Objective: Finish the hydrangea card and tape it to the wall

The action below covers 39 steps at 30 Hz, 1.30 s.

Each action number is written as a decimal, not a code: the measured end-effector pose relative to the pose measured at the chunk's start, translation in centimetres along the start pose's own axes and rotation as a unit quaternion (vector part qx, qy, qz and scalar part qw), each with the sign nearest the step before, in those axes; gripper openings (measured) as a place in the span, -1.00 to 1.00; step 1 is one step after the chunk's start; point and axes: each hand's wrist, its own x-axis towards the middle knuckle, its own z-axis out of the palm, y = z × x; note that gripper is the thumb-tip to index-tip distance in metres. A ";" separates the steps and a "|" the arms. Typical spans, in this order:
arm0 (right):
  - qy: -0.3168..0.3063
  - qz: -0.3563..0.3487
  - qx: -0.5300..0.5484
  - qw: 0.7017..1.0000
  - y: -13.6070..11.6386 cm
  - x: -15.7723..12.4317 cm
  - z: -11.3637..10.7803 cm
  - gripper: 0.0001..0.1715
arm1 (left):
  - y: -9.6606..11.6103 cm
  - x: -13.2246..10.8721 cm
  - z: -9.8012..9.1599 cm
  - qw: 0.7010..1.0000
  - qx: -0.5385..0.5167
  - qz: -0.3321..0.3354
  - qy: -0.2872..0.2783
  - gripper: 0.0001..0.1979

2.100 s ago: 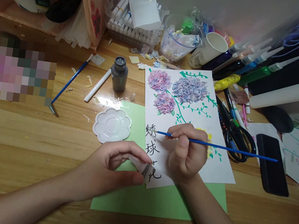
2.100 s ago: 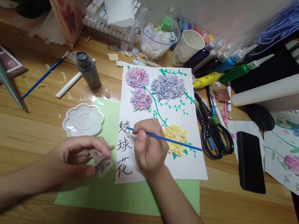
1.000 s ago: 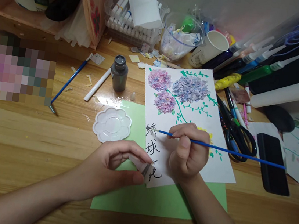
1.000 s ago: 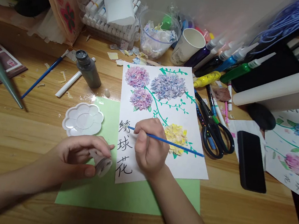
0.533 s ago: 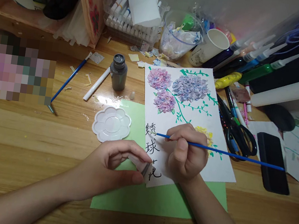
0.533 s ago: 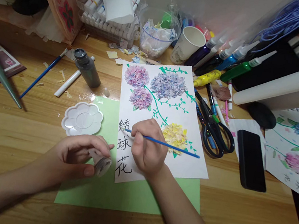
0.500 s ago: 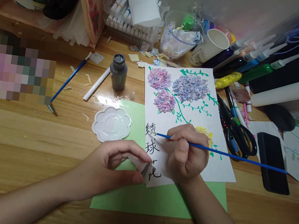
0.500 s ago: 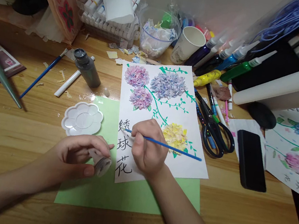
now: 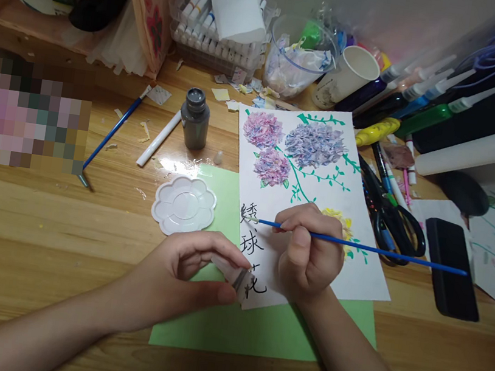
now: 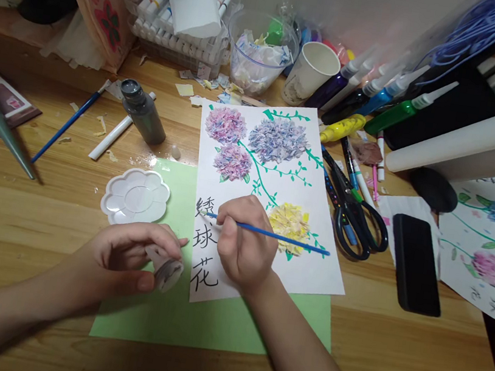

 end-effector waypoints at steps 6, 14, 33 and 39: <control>-0.006 0.000 0.010 1.000 0.0 0.0 0.0 -0.83 | -0.1 -0.1 -0.1 1.000 -0.005 -0.002 -0.006 -0.78; 0.046 0.002 0.010 0.999 0.1 0.0 0.2 -0.83 | -0.1 0.0 -0.2 1.000 -0.007 0.002 -0.005 -0.77; 0.036 0.001 -0.015 0.999 0.2 -0.1 0.0 -0.84 | -0.1 0.1 -0.2 1.000 -0.011 0.003 -0.003 -0.78; 0.025 0.007 -0.012 1.000 0.2 0.0 0.0 -0.84 | 0.0 0.1 -0.1 1.000 -0.013 0.003 -0.001 -0.78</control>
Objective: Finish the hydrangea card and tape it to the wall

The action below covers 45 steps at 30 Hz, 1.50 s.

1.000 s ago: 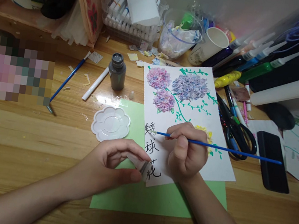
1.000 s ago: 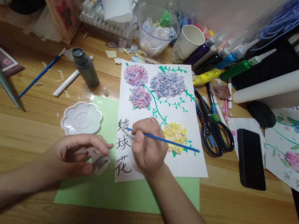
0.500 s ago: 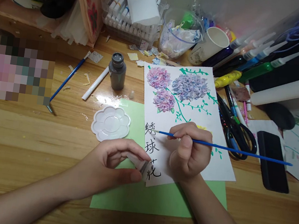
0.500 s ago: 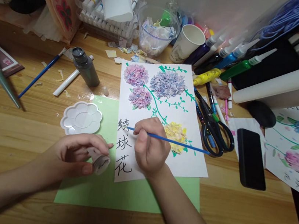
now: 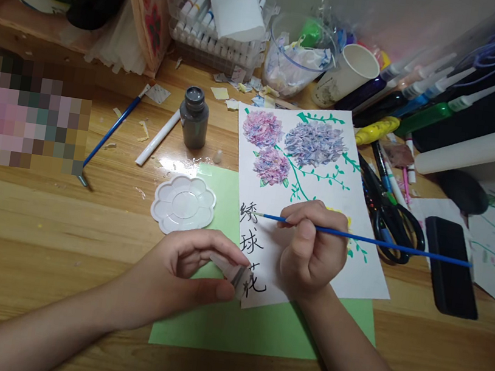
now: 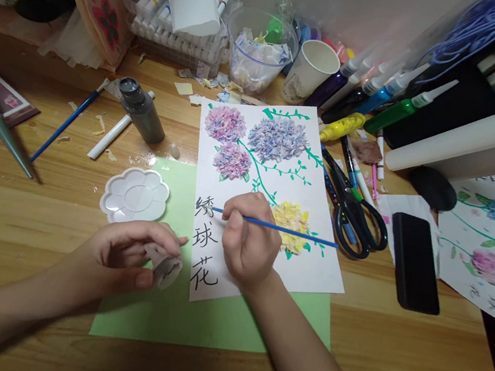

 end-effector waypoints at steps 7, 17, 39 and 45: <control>-0.003 -0.005 0.001 1.000 0.0 0.0 0.0 -0.85 | 0.0 -0.1 0.0 1.000 -0.002 -0.002 -0.001 -0.78; 0.012 -0.003 0.000 1.000 0.0 0.0 0.0 -0.84 | 0.1 -0.1 0.1 1.000 0.017 -0.011 0.010 -0.76; -0.012 -0.043 0.034 0.998 -0.2 0.1 -0.2 -0.82 | 0.0 0.0 0.0 1.000 0.004 -0.003 0.004 -0.77; -0.022 -0.027 0.014 0.999 -0.1 0.1 -0.1 -0.83 | 0.1 -0.1 0.1 1.000 0.014 -0.004 0.008 -0.76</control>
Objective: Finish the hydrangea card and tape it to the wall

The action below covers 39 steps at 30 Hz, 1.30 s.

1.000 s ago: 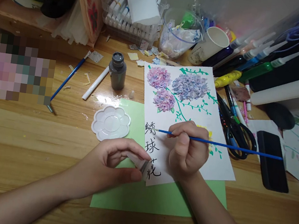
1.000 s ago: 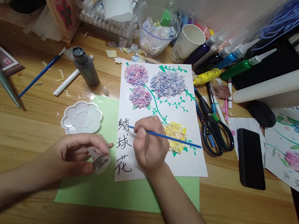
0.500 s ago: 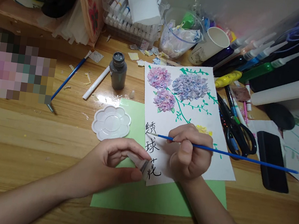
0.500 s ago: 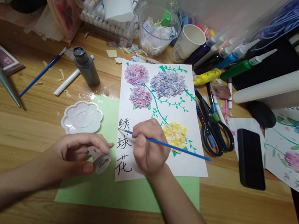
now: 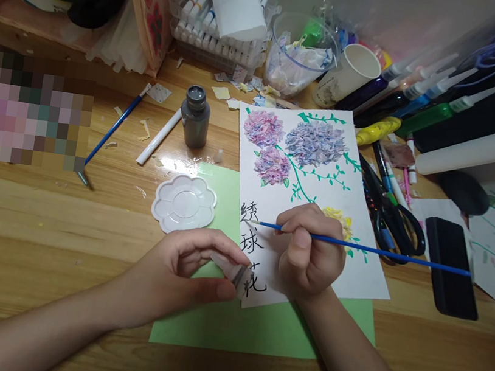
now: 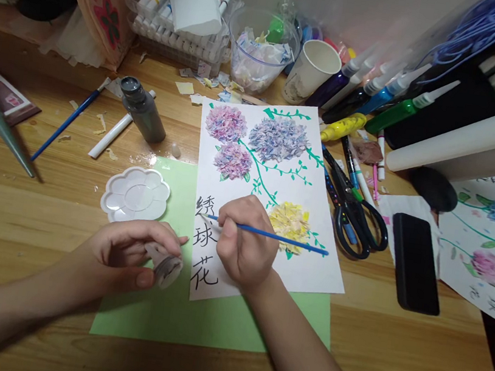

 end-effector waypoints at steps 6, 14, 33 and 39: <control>0.041 -0.014 0.008 0.999 -0.1 0.1 0.1 -0.82 | 0.0 0.0 -0.1 1.000 0.000 -0.001 0.000 -0.76; 0.032 0.002 -0.014 0.999 0.0 0.1 0.1 -0.82 | 0.0 0.0 -0.1 1.000 0.003 -0.001 -0.003 -0.76; 0.046 -0.009 -0.020 0.999 0.1 0.0 0.1 -0.83 | 0.1 0.0 0.0 1.000 -0.003 -0.006 0.009 -0.77; 0.000 -0.023 -0.022 0.999 -0.1 0.2 -0.2 -0.84 | 0.0 0.0 -0.1 1.000 -0.002 -0.006 -0.001 -0.77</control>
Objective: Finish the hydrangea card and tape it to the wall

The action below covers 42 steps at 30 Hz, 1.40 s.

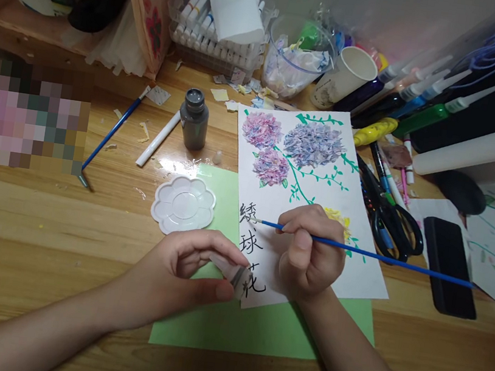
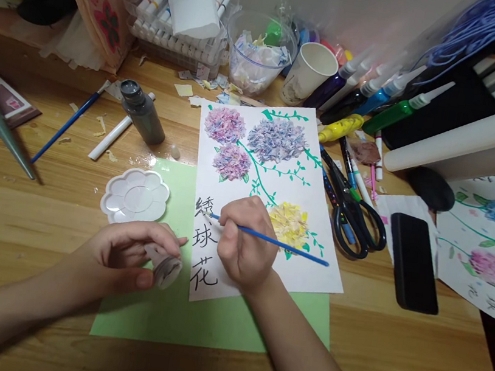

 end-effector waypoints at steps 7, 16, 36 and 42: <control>-0.001 -0.012 0.004 1.000 -0.1 0.1 -0.2 -0.84 | -0.2 0.1 -0.1 1.000 0.011 0.011 -0.007 -0.76; -0.040 -0.033 -0.003 0.999 -0.4 0.3 -0.4 -0.80 | -0.3 0.1 -0.1 1.000 -0.010 0.012 -0.014 -0.78; 0.145 0.128 0.156 0.969 -1.6 0.2 -0.4 -0.81 | -0.4 -0.4 0.0 0.999 0.020 0.029 -0.015 -0.75; 0.173 0.294 0.277 0.898 -3.4 0.7 -3.8 -0.84 | -0.3 -0.6 0.3 0.995 0.081 0.048 0.033 -0.70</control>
